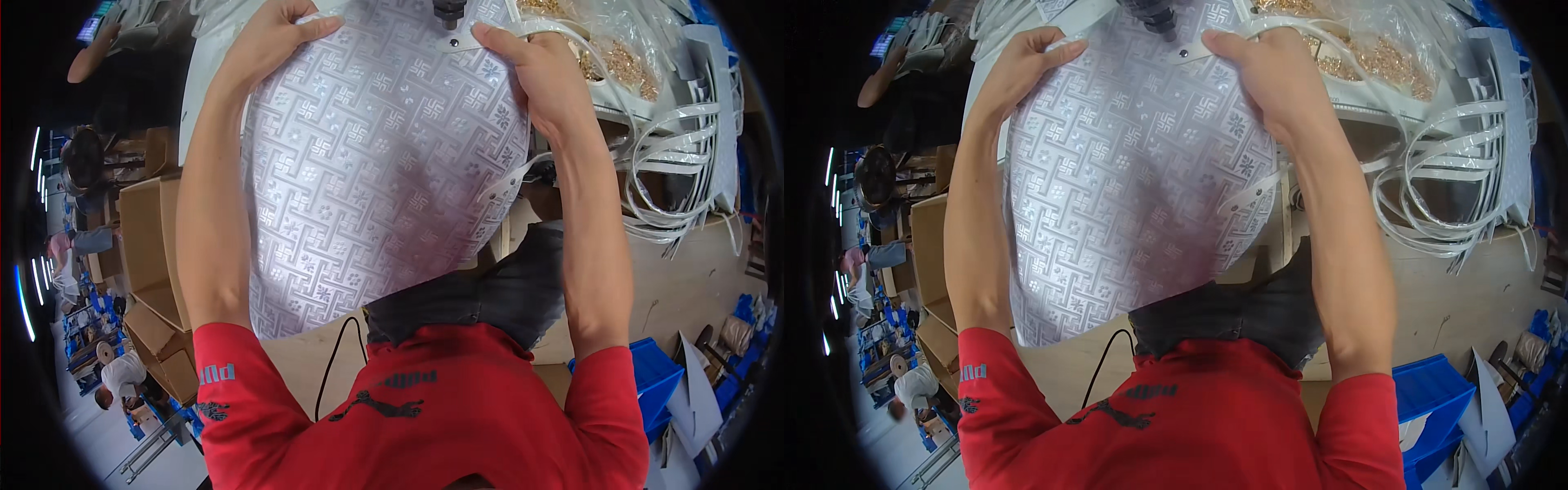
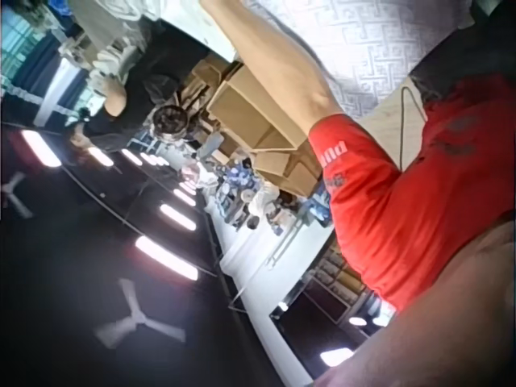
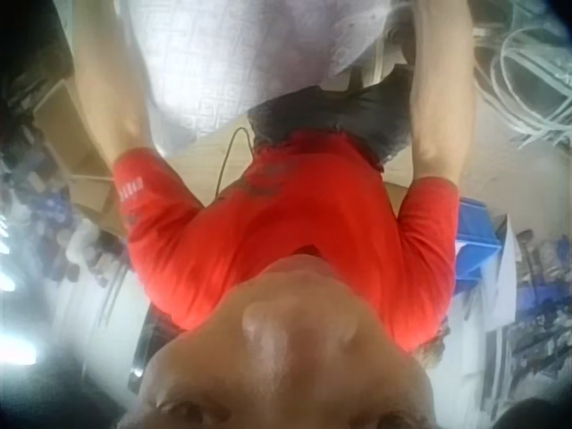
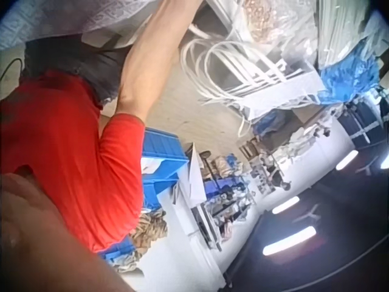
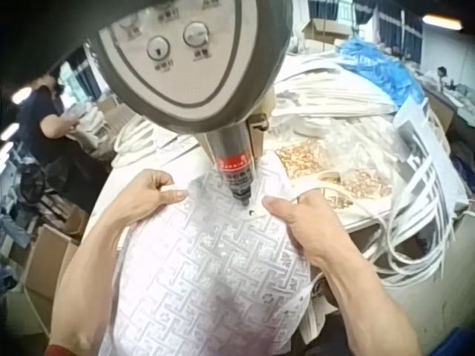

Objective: Assembling patterned tote bags by attaching handles using a pneumatic press machine at a factory workbench.

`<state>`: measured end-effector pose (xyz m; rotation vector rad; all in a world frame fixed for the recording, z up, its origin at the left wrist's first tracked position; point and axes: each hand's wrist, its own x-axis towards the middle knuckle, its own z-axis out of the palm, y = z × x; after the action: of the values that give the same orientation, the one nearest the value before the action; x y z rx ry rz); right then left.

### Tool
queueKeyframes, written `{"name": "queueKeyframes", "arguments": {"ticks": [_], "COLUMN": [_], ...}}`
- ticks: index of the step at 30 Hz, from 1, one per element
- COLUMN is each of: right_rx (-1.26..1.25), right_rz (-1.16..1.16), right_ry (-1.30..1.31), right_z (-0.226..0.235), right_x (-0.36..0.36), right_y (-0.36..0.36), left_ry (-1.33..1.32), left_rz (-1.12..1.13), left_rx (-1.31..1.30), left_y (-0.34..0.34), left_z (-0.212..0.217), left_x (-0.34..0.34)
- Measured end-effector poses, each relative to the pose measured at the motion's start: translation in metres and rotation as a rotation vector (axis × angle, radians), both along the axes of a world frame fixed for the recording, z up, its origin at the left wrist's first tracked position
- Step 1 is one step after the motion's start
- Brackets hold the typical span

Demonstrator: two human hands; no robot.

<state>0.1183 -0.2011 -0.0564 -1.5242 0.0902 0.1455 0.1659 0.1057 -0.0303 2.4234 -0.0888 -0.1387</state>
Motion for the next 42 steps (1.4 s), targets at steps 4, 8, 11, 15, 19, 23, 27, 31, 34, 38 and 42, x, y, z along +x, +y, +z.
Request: {"name": "queueKeyframes", "arguments": {"ticks": [4, 8, 11, 15, 19, 23, 27, 31, 34, 38, 42], "right_rx": [0.018, 0.059, -0.297, -0.208, -0.22, -0.194, -0.162, -0.093, 0.062, 0.235, 0.308], "right_rz": [-0.002, -0.088, 0.027, 0.049, 0.036, -0.027, -0.02, -0.039, -0.054, 0.021, 0.023], "right_ry": [0.015, 0.074, 0.084, 0.116, -0.042, -0.065, -0.016, 0.046, 0.061, 0.091, 0.127], "right_z": [0.0, 0.013, 0.018, 0.035, -0.001, -0.01, -0.012, -0.016, -0.023, -0.029, -0.033], "right_x": [0.001, -0.001, -0.005, -0.009, -0.004, -0.001, 0.006, 0.001, -0.006, -0.008, -0.01], "right_y": [0.001, 0.007, 0.001, 0.003, -0.001, 0.0, 0.001, -0.002, -0.007, -0.015, -0.013], "left_ry": [0.01, -0.257, -0.077, -0.281, -0.084, -0.884, -0.469, -0.771, -0.375, -0.413, -0.402], "left_rz": [-0.021, 0.059, -0.038, 0.059, -0.042, -0.148, -0.185, -0.285, -0.267, -0.247, -0.234], "left_rx": [0.082, 0.204, 0.277, 0.269, 0.354, 0.286, -0.005, 0.361, 0.156, 0.175, 0.15], "left_y": [-0.005, -0.016, -0.011, -0.004, -0.016, -0.06, -0.1, -0.104, -0.103, -0.103, -0.102], "left_z": [-0.005, -0.011, -0.002, -0.019, -0.006, -0.032, -0.029, -0.031, -0.026, -0.019, -0.023], "left_x": [0.0, -0.007, -0.01, -0.004, -0.008, -0.034, -0.062, -0.055, -0.052, -0.053, -0.051]}}
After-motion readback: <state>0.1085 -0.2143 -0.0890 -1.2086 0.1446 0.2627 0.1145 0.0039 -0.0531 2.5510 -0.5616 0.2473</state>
